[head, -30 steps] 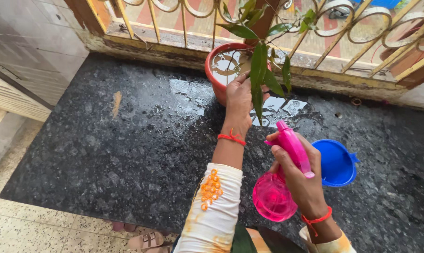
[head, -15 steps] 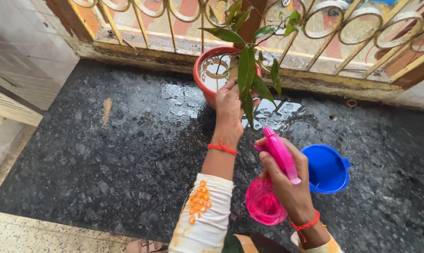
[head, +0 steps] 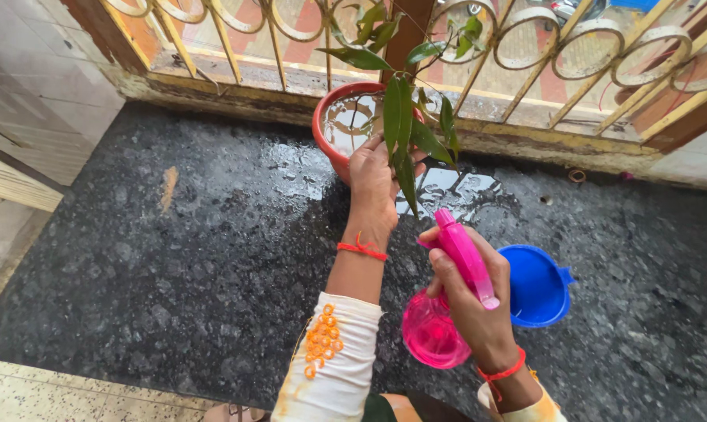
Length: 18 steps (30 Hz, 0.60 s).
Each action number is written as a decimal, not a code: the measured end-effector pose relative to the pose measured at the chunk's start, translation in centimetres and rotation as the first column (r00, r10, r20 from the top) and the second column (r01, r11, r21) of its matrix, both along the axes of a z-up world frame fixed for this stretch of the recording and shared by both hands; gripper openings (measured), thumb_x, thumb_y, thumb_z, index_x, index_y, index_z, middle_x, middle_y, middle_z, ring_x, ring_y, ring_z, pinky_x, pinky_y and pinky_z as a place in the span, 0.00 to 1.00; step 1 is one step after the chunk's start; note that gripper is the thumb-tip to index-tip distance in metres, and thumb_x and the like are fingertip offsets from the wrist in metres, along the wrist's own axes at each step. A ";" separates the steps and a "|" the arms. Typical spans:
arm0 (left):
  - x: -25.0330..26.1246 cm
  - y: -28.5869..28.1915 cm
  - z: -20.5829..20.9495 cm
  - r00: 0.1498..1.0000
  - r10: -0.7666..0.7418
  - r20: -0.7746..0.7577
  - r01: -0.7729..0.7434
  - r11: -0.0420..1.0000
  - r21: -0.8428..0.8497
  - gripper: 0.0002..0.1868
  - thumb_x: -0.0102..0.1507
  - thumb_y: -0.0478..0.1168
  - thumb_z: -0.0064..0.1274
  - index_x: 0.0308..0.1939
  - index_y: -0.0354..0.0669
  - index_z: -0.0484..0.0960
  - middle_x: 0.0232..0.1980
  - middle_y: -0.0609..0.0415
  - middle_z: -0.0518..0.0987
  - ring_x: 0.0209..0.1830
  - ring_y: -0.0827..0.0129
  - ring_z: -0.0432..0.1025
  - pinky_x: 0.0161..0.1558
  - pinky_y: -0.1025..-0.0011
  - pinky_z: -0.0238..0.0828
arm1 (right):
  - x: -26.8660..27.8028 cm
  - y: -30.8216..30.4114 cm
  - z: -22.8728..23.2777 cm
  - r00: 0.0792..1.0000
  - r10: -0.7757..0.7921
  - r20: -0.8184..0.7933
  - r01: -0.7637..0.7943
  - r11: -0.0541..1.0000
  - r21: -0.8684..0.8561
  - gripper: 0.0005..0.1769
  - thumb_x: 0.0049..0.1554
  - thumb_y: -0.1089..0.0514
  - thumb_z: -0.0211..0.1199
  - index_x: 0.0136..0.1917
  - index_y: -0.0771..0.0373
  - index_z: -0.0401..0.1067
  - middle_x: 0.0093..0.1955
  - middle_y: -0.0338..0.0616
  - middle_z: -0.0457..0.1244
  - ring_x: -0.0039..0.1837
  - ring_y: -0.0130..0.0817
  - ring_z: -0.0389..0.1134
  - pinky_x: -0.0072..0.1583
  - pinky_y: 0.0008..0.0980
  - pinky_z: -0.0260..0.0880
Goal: The person sprays water onto the leaves of a potted plant using a pink spray bottle. They hold the plant with one hand while spraying with the other, occasionally adjusting the plant's position.
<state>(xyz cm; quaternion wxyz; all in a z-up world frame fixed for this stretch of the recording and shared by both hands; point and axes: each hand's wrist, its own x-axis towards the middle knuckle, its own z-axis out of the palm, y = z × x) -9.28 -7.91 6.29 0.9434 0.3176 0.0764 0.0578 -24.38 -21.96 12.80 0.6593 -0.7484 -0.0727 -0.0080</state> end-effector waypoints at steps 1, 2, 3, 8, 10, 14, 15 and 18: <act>-0.1 0.0 -0.2 1.000 -0.002 0.000 0.002 1.000 -0.001 0.10 0.68 0.36 0.50 0.51 0.35 0.80 0.41 0.48 0.84 0.36 0.62 0.82 0.34 0.67 0.80 | -0.2 -0.3 0.0 1.000 -0.005 -0.005 0.005 1.000 -0.022 0.08 0.60 0.63 0.60 0.52 0.66 0.76 0.37 0.39 0.65 0.31 0.20 0.64 0.34 0.22 0.63; -0.2 0.0 -0.3 1.000 -0.005 -0.003 0.005 1.000 -0.001 0.10 0.68 0.36 0.50 0.51 0.35 0.80 0.41 0.48 0.84 0.37 0.62 0.82 0.34 0.67 0.80 | -0.4 -0.5 -0.1 1.000 -0.009 -0.008 0.009 0.999 -0.041 0.08 0.60 0.63 0.59 0.51 0.67 0.76 0.36 0.39 0.66 0.30 0.21 0.64 0.34 0.22 0.63; -0.3 0.1 -0.4 1.000 -0.008 -0.007 0.008 1.000 0.000 0.10 0.68 0.36 0.50 0.51 0.35 0.79 0.42 0.48 0.84 0.37 0.62 0.82 0.34 0.68 0.80 | -0.6 -0.6 -0.1 1.000 -0.014 -0.011 0.013 0.998 -0.060 0.07 0.61 0.63 0.59 0.50 0.68 0.76 0.36 0.40 0.67 0.29 0.21 0.64 0.34 0.22 0.63; -0.9 0.3 -0.4 1.000 -0.018 -0.021 0.018 1.000 -0.001 0.10 0.68 0.36 0.50 0.51 0.36 0.79 0.43 0.48 0.84 0.39 0.61 0.82 0.35 0.68 0.81 | -1.7 -0.3 -0.3 1.000 -0.025 -0.004 0.024 0.999 -0.028 0.09 0.60 0.64 0.59 0.53 0.67 0.75 0.39 0.39 0.66 0.33 0.22 0.65 0.37 0.23 0.66; -1.0 0.5 -0.3 1.000 -0.030 0.002 0.030 1.000 0.000 0.12 0.67 0.37 0.50 0.52 0.36 0.79 0.44 0.48 0.84 0.39 0.62 0.82 0.35 0.68 0.81 | -1.9 0.0 -0.3 1.000 -0.011 0.025 0.011 1.000 0.015 0.10 0.59 0.64 0.59 0.54 0.67 0.74 0.43 0.38 0.68 0.35 0.22 0.67 0.40 0.23 0.69; -1.9 1.2 -0.1 1.000 -0.029 -0.004 0.029 0.997 0.073 0.13 0.68 0.37 0.51 0.54 0.34 0.79 0.46 0.47 0.85 0.41 0.62 0.82 0.36 0.69 0.81 | -2.1 0.5 -0.2 1.000 0.004 0.006 -0.004 0.999 0.042 0.10 0.60 0.64 0.59 0.55 0.67 0.73 0.42 0.40 0.67 0.36 0.22 0.69 0.41 0.24 0.70; -2.0 1.5 0.0 0.999 -0.033 0.002 0.033 0.996 0.085 0.13 0.68 0.36 0.51 0.55 0.34 0.79 0.46 0.47 0.85 0.41 0.62 0.82 0.36 0.70 0.81 | -2.1 0.6 -0.3 1.000 0.010 -0.002 -0.010 0.999 0.040 0.10 0.61 0.63 0.59 0.56 0.67 0.74 0.40 0.41 0.66 0.37 0.22 0.70 0.41 0.24 0.70; -2.2 1.8 0.2 0.999 -0.036 -0.010 0.037 0.994 0.101 0.13 0.68 0.36 0.50 0.55 0.35 0.79 0.47 0.47 0.85 0.42 0.62 0.83 0.36 0.70 0.81 | -1.8 0.7 -0.8 1.000 0.016 -0.023 -0.015 0.999 0.045 0.08 0.60 0.63 0.58 0.51 0.67 0.74 0.48 0.38 0.70 0.31 0.22 0.64 0.35 0.23 0.65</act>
